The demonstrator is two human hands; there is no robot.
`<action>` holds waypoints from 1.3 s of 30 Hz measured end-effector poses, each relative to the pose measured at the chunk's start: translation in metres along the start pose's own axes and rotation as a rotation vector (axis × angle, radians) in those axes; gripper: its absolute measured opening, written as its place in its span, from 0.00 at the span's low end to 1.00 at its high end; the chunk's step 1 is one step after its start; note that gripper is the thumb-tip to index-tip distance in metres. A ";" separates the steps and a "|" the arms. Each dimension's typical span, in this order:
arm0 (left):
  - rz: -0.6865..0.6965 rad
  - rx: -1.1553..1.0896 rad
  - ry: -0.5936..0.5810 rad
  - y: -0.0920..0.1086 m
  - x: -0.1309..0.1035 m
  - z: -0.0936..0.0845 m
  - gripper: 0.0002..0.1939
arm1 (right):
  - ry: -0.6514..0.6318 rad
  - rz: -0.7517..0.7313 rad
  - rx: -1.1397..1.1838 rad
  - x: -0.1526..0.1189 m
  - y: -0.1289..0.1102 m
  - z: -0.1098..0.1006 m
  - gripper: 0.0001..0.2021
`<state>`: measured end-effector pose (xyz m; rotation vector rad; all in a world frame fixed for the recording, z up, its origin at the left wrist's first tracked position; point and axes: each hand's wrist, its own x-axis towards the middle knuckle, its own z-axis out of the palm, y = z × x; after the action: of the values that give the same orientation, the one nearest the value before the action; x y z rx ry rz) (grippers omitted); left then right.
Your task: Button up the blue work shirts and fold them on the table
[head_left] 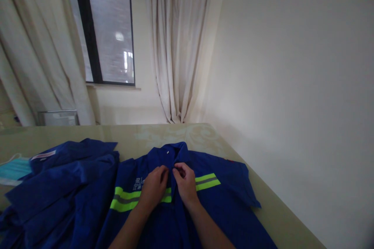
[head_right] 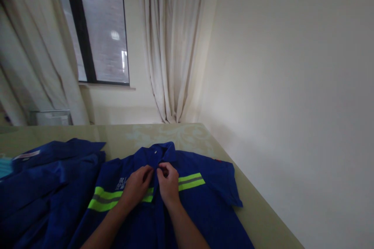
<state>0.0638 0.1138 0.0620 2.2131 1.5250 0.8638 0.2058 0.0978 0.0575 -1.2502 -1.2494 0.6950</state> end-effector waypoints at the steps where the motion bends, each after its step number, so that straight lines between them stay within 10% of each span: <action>1: 0.007 -0.033 0.007 -0.001 0.000 0.000 0.13 | -0.001 0.002 -0.001 0.000 0.000 0.000 0.10; 17: -0.029 -0.491 -0.064 -0.021 0.005 0.000 0.11 | 0.039 -0.140 -0.166 0.001 0.003 -0.001 0.06; 39: -0.001 -0.371 0.122 -0.013 -0.002 0.002 0.06 | -0.041 -0.213 -0.282 -0.005 -0.006 -0.001 0.10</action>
<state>0.0548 0.1169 0.0526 1.9219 1.2895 1.1921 0.2045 0.0912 0.0617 -1.3091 -1.5280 0.4011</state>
